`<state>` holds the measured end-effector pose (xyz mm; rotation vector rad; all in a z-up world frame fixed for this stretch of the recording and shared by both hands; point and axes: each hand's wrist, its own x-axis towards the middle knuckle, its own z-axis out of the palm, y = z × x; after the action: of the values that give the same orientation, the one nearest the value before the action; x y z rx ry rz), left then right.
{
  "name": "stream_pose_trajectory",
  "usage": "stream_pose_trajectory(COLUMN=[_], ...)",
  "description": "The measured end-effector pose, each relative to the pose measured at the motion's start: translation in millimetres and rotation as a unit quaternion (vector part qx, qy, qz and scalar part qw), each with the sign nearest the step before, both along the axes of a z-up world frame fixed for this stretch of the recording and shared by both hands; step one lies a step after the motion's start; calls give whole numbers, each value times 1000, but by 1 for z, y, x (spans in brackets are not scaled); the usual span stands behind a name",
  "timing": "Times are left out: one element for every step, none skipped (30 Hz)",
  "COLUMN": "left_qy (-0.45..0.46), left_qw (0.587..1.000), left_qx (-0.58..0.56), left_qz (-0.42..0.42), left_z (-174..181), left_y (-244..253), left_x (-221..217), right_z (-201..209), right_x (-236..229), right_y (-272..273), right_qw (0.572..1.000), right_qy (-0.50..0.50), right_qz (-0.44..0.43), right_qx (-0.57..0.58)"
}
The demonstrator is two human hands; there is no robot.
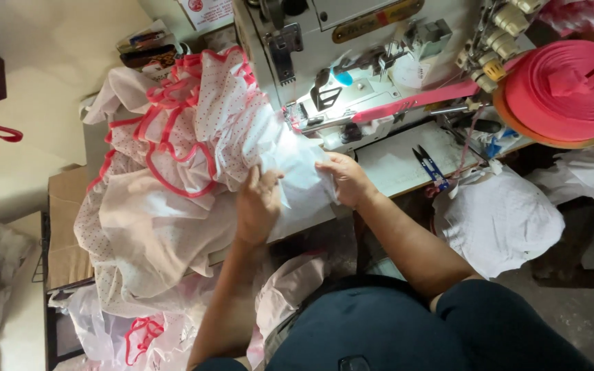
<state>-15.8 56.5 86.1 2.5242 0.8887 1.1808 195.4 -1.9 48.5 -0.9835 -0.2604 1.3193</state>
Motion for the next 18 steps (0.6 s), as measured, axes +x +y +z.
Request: stream_pose_trajectory(left_qy=[-1,26,51,51,38,26,25,35,46,47,73,100,100,111,120,119,124,128], left_qw=[1000,995,982,982,978,968,968,966,961,961,968,973,973,976,977,977,977,975], left_qx=[-1,92,183,182,189,196,198,233,266,265,227,187,186,157,130,130,116,103], left_qz=[-3,7,18,15,84,152,150,102,57,57,73,89,90,103,116,117,132,148], left_z=[1,1,0,29,59,89,70,51,30,34,38,42,43,43,45,42,38,35], left_y=[23,45,67,55,45,35,30,25,18,10,1,-7,-7,-7,-5,-3,0,4], left_x=[0,1,1,5,9,13,24,35,44,45,46,46,46,45,45,47,50,53], right_z=[-4,-9,-15,-12,-7,-3,-12,-22,-33,-39,-45,-51,-47,-43,-38,-39,-40,-41], right_x=[-4,-7,-12,-24,-35,-45,-45,-45,-48,-41,-35,-30,-28,-27,-25,-26,-27,-27], right_y=[2,4,5,5,7,9,14,19,22,24,25,27,26,24,24,24,25,25], right_qw=[1000,1000,1000,1000,1000,999,999,999,999,999,998,996,996,995,993,993,991,988], right_qy=[-1,-10,-18,-19,-20,-21,-21,-18,-13,-12,-41,-71,-70,-87,-106,-106,-123,-141], right_qz=[-3,3,10,7,18,29,27,34,44,44,33,23,24,6,-14,-13,-24,-34], right_qx=[-1,4,7,5,3,2,3,14,23,22,35,48,47,48,51,51,52,53])
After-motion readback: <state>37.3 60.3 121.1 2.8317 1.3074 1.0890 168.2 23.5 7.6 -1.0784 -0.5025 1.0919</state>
